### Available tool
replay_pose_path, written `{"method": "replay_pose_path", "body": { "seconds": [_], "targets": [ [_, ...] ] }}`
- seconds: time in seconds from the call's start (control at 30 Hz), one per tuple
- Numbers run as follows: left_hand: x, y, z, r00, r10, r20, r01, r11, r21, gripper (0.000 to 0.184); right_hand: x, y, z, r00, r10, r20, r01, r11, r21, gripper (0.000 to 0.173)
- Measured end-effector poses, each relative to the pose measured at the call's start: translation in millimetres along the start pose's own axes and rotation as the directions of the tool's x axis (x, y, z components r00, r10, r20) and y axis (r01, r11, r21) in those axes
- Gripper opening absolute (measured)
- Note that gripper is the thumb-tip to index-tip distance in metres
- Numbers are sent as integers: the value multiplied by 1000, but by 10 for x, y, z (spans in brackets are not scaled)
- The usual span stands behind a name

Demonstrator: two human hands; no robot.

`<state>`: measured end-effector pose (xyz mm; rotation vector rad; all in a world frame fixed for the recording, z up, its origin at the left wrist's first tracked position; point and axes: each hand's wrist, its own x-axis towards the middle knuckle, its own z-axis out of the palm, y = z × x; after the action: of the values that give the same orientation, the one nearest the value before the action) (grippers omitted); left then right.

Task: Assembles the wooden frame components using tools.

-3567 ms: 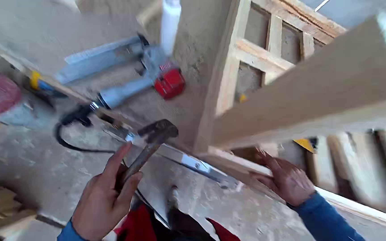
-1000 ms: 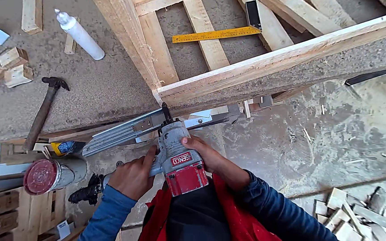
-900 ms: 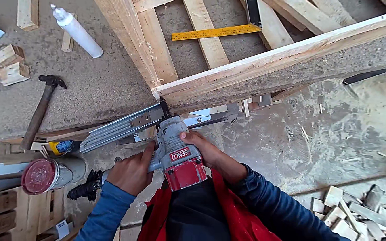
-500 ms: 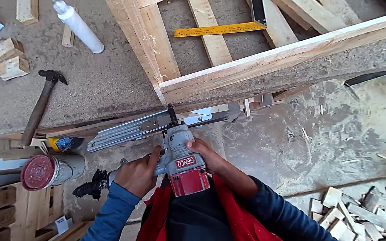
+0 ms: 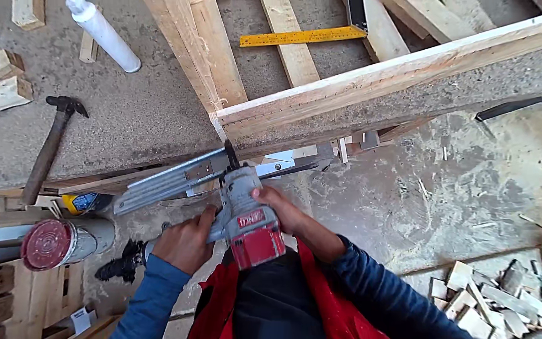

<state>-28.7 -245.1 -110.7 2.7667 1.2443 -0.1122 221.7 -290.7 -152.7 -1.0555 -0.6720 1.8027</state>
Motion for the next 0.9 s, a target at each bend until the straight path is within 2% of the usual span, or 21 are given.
{"method": "replay_pose_path", "body": {
  "seconds": [0.03, 0.1, 0.2, 0.3, 0.43, 0.53, 0.63, 0.67, 0.7, 0.73, 0.77, 0.8, 0.83, 0.9],
  "targets": [
    [-50, -32, -2, 999, -13, 32, 15, 999, -35, 65, 48, 117, -80, 999, -4, 46, 6, 1000, -29, 61],
    [-128, -224, 65, 999, 1, 52, 2, 999, -54, 66, 157, 233, -206, 993, 9, 116, 4, 994, -109, 52],
    [-231, -486, 40, 999, 41, 14, -41, 999, 3, 66, 235, 203, -161, 982, 101, 161, -64, 973, -223, 66],
    [-163, -704, -51, 998, 65, -3, -65, 998, 17, 67, 329, 35, 159, 989, 92, 118, -65, 975, -214, 76],
    [-27, -1108, -44, 997, 44, -57, -46, 998, -38, 73, 481, 29, 356, 999, 36, -16, -38, 974, -223, 67],
    [270, -1448, -215, 990, -142, 9, 142, 989, -38, 77, 535, 103, 229, 979, -15, -202, -51, 946, -319, 50],
    [845, -1857, -437, 919, -344, 192, 361, 931, -61, 80, 581, 156, 56, 925, -14, -380, -145, 911, -387, 47],
    [1016, -2042, -423, 920, -350, 177, 371, 923, -102, 83, 519, 149, 21, 904, -7, -427, -172, 910, -378, 48],
    [1124, -2259, -389, 936, -335, 105, 348, 924, -158, 82, 416, 139, 10, 882, 2, -472, -193, 914, -356, 47],
    [1165, -2511, -347, 951, -309, -25, 297, 930, -217, 73, 261, 118, 18, 857, -5, -515, -200, 918, -343, 46],
    [1156, -2792, -334, 935, -311, -170, 261, 929, -263, 59, 84, 64, 41, 830, -40, -556, -201, 909, -365, 44],
    [1098, -3109, -382, 892, -363, -268, 281, 911, -300, 54, -78, 1, 74, 804, -101, -586, -202, 880, -429, 43],
    [989, -3483, -395, 841, -447, -304, 354, 881, -315, 55, -212, -55, 102, 785, -174, -594, -206, 831, -516, 43],
    [745, -4316, -134, 763, -586, -273, 511, 805, -301, 62, -333, -206, 88, 769, -306, -561, -207, 712, -671, 45]
  ]
}}
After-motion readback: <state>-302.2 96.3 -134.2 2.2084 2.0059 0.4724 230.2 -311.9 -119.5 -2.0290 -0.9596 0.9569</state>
